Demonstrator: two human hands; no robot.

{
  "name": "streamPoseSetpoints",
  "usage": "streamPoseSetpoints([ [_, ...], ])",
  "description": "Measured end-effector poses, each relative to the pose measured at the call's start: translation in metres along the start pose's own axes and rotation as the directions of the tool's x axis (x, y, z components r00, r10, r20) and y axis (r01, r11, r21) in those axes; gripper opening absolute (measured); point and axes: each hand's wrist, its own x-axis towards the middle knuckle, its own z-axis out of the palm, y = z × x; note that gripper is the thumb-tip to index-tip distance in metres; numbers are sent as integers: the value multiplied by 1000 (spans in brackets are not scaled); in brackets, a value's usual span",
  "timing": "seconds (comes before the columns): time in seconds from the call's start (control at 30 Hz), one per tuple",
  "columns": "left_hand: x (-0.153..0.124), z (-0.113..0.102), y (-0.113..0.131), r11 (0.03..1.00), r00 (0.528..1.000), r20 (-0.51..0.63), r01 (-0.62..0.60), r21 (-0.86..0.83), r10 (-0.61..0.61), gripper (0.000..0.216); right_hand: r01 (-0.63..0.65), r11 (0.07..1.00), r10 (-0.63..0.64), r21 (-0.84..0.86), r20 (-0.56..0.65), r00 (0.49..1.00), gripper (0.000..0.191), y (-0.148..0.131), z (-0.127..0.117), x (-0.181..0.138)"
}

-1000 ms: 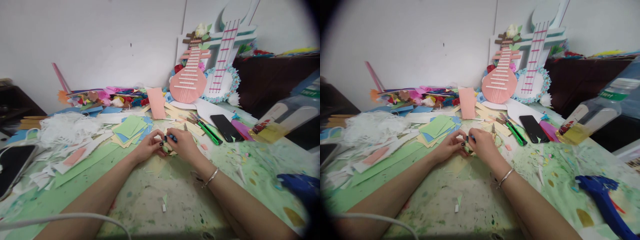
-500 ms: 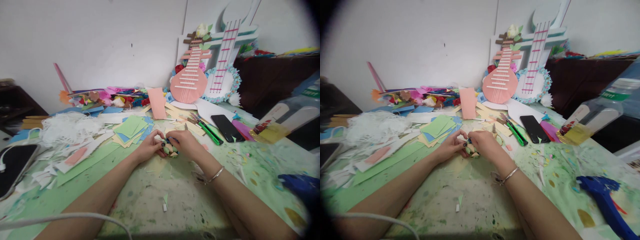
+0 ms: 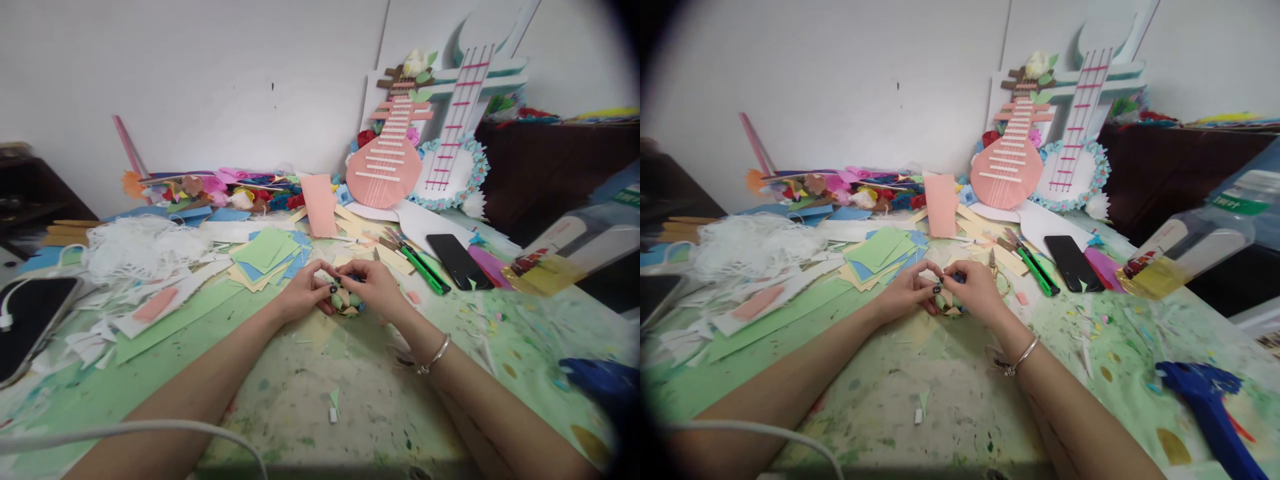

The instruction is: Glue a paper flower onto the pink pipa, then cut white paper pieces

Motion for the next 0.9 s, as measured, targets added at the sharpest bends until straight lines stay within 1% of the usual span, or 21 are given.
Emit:
streamPoseSetpoints([
  [0.1, 0, 0, 0, 1000, 1000, 3, -7, -7, 7, 45, -73, 979, 71, 192, 17, 997, 10, 4, 1, 1],
  [0.17, 0, 0, -1, 1000, 1000, 12, -11, -10, 11, 45, -99, 960, 94, 262, 35, 995, 10, 5, 1, 2],
  [0.43, 0, 0, -3, 1000, 1000, 19, -24, 6, 23, 45, -122, 955, 119, 271, 30, 993, 9, 0, 0, 1],
  [0.53, 0, -2, -1, 1000, 1000, 14, -25, -6, 25, 47, -144, 929, 110, 340, 117, 987, 12, -3, -8, 1],
  [0.6, -1, -3, 2, 999, 999, -20, -33, -14, 32, 49, -182, 896, 121, 405, 172, 978, 14, -4, -13, 1],
  [0.63, -1, -3, 3, 999, 998, -44, -44, -21, 43, 50, -192, 879, 123, 437, 180, 976, 16, -4, -14, 1],
  [0.77, -3, 0, 7, 992, 986, -130, -113, -63, 105, 48, -164, 822, 108, 545, 134, 985, 17, -4, -13, 1],
  [0.83, -4, 5, 7, 986, 982, -143, -134, -96, 120, 42, -133, 799, 96, 586, 95, 991, 16, -3, -9, 1],
  [0.9, -4, 12, 5, 984, 986, -128, -126, -129, 110, 36, -94, 791, 79, 604, 52, 996, 17, -4, -6, 1],
])
